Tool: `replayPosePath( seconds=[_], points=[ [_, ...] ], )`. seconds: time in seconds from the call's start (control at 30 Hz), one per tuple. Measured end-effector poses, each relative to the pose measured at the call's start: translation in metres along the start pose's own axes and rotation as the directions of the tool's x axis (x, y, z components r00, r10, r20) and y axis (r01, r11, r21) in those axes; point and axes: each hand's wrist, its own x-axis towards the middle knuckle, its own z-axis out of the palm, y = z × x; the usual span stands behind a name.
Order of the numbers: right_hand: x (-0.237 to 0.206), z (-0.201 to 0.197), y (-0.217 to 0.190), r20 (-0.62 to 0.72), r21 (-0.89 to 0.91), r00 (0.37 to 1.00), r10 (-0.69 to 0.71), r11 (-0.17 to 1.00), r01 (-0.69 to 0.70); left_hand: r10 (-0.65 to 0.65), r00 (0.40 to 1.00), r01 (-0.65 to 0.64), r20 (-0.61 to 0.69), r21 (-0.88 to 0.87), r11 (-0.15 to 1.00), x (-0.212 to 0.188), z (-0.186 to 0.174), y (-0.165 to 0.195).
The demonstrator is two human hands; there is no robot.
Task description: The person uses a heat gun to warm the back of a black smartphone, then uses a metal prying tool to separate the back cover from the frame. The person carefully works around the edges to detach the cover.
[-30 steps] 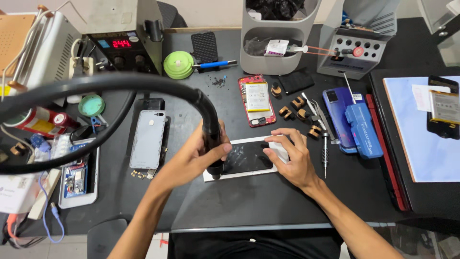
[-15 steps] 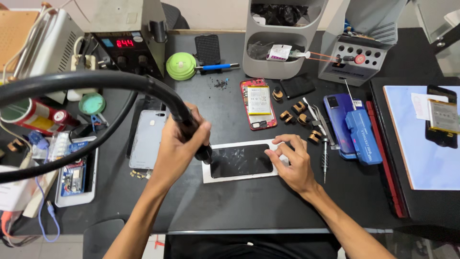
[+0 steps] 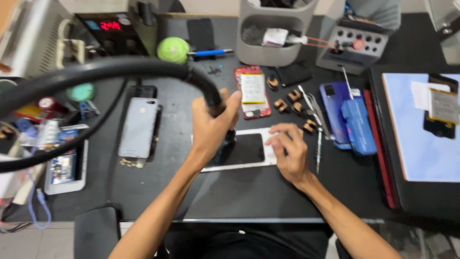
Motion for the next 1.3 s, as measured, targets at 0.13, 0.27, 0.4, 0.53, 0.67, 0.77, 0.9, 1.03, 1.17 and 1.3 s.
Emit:
replayPosePath(
  seconds=[0.13, 0.27, 0.4, 0.53, 0.67, 0.77, 0.9, 1.03, 1.17, 1.3],
  points=[
    [0.002, 0.0, 0.002, -0.097, 0.196, 0.99, 0.107, 0.977, -0.086, -0.006, 1.0, 0.007, 0.017, -0.041, 0.999, 0.009, 0.032, -0.009],
    [0.003, -0.001, 0.001, -0.106, 0.209, 0.991, 0.083, 0.976, -0.059, 0.034, 0.999, -0.034, 0.029, -0.024, 0.999, 0.018, 0.047, -0.011],
    [0.002, -0.001, -0.001, -0.091, 0.21, 0.992, 0.087, 0.975, -0.066, -0.004, 1.0, 0.004, 0.003, 0.038, 0.999, 0.017, 0.038, -0.01],
    [0.003, -0.001, -0.001, -0.073, 0.211, 0.992, 0.101, 0.974, -0.084, -0.014, 0.999, 0.016, -0.031, 0.068, 0.998, 0.012, 0.011, -0.004],
    [0.003, -0.001, 0.001, -0.069, 0.215, 0.991, 0.118, 0.971, -0.101, 0.027, 0.997, -0.022, -0.066, 0.069, 0.997, 0.007, -0.019, 0.005],
    [0.001, -0.002, 0.002, -0.062, 0.207, 0.989, 0.137, 0.971, -0.121, 0.032, 0.995, -0.029, -0.095, 0.038, 0.999, -0.004, -0.037, 0.01],
    [0.002, -0.004, 0.005, -0.075, 0.201, 0.986, 0.146, 0.971, -0.128, 0.051, 0.991, -0.044, -0.126, 0.059, 0.997, -0.013, -0.053, 0.017],
    [0.003, -0.005, 0.006, -0.084, 0.215, 0.986, 0.144, 0.969, -0.123, 0.008, 0.989, 0.0, -0.145, 0.055, 0.998, -0.031, -0.058, 0.024],
    [0.003, -0.005, 0.005, -0.088, 0.189, 0.986, 0.141, 0.974, -0.123, -0.057, 0.993, 0.06, -0.102, 0.032, 0.998, -0.049, -0.055, 0.024],
    [0.003, -0.005, 0.004, -0.086, 0.173, 0.985, 0.147, 0.976, -0.131, -0.101, 0.994, 0.1, -0.043, -0.021, 0.995, -0.059, -0.047, 0.021]
  ],
)
